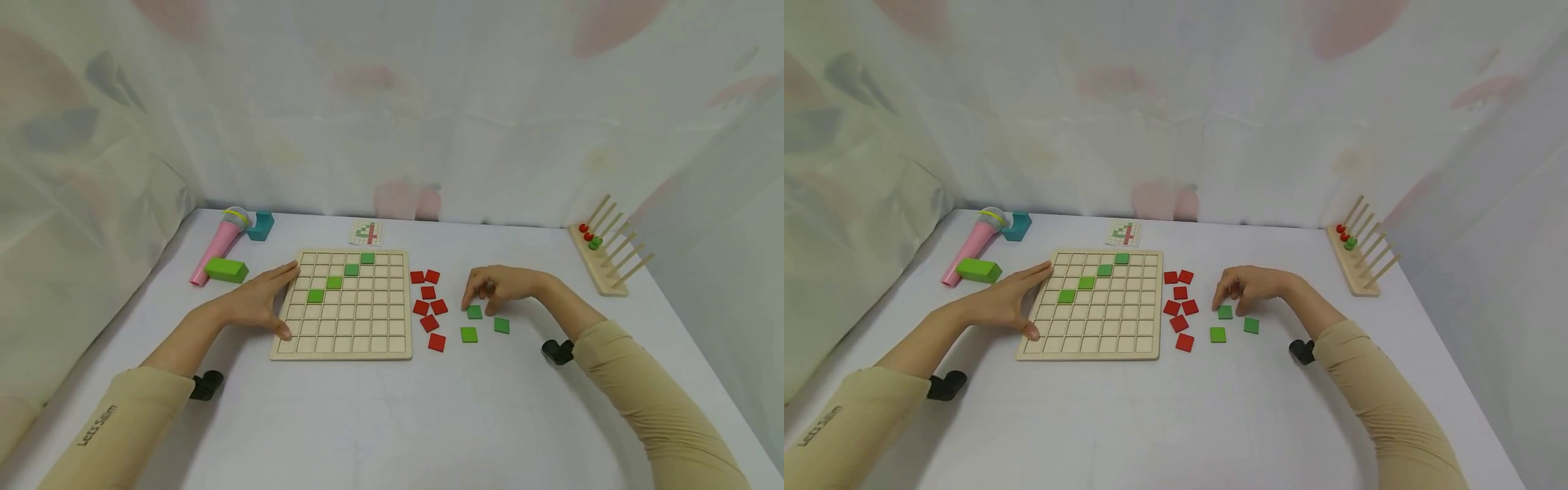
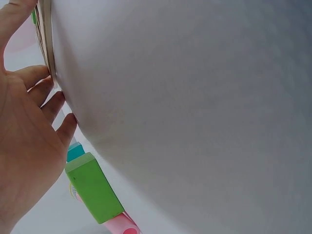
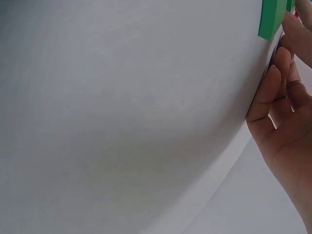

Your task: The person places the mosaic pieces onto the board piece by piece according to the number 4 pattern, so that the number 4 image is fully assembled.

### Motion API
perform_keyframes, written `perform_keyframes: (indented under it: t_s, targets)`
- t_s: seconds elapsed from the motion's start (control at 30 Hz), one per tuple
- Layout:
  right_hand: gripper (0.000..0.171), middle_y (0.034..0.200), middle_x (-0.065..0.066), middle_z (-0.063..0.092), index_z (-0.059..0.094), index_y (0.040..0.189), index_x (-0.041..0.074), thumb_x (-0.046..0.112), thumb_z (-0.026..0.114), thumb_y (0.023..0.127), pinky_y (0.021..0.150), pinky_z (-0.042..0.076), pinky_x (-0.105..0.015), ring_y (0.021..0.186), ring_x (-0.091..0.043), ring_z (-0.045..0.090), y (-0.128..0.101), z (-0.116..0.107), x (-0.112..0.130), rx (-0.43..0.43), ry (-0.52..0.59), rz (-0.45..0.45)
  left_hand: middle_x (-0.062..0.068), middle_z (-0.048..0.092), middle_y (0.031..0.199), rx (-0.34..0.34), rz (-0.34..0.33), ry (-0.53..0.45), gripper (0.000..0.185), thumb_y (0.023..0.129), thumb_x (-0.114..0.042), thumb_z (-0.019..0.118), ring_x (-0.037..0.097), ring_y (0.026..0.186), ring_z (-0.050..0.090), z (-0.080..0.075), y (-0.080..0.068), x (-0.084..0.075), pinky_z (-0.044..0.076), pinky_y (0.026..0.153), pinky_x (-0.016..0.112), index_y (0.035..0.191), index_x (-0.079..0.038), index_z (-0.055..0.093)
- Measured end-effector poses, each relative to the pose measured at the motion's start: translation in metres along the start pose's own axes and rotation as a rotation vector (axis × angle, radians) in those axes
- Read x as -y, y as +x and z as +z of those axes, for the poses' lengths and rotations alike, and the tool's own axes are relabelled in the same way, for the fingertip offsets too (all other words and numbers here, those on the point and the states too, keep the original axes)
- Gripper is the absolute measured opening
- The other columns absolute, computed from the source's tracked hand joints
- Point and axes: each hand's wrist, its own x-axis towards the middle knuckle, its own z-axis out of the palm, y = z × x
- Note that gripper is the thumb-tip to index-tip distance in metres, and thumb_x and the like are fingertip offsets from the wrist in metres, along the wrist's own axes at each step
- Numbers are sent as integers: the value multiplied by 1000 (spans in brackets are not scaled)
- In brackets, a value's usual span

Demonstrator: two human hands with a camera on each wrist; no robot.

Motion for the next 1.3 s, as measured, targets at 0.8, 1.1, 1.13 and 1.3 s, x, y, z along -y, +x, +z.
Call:
perform_keyframes:
  t_s: [0.8, 1.1, 1.13, 1.3]
  targets:
    - [22, 86, -5, 60, 65, 90, 12, 6, 80, 76, 72, 47, -27, 78, -17, 54, 4, 1, 4, -126, -80, 44, 22, 13, 166, -8, 0, -10, 135, 57, -57, 88, 49, 150, 16, -1, -1, -2, 22, 118, 67, 156, 3, 19]
    - [10, 83, -1, 67, 65, 83, 11, 13, 75, 86, 73, 47, -25, 77, -15, 56, 5, 0, 6, -247, -87, 4, 21, 12, 166, -5, -1, -12, 135, 56, -57, 89, 48, 151, 16, -1, -2, -2, 21, 118, 67, 156, 2, 19]
    - [9, 82, -1, 68, 66, 84, 12, 14, 74, 86, 73, 48, -25, 77, -15, 57, 6, -1, 7, -259, -75, 9, 21, 13, 166, -8, 4, -10, 135, 56, -56, 89, 48, 151, 16, -1, -2, -3, 21, 118, 67, 156, 2, 19]
    - [11, 86, -4, 68, 70, 97, 10, 16, 72, 88, 73, 49, -25, 80, -15, 59, 13, -4, 13, -319, -17, 9, 24, 15, 165, -20, 28, -3, 134, 57, -54, 90, 49, 150, 18, -1, -2, -4, 22, 117, 67, 155, 5, 20]
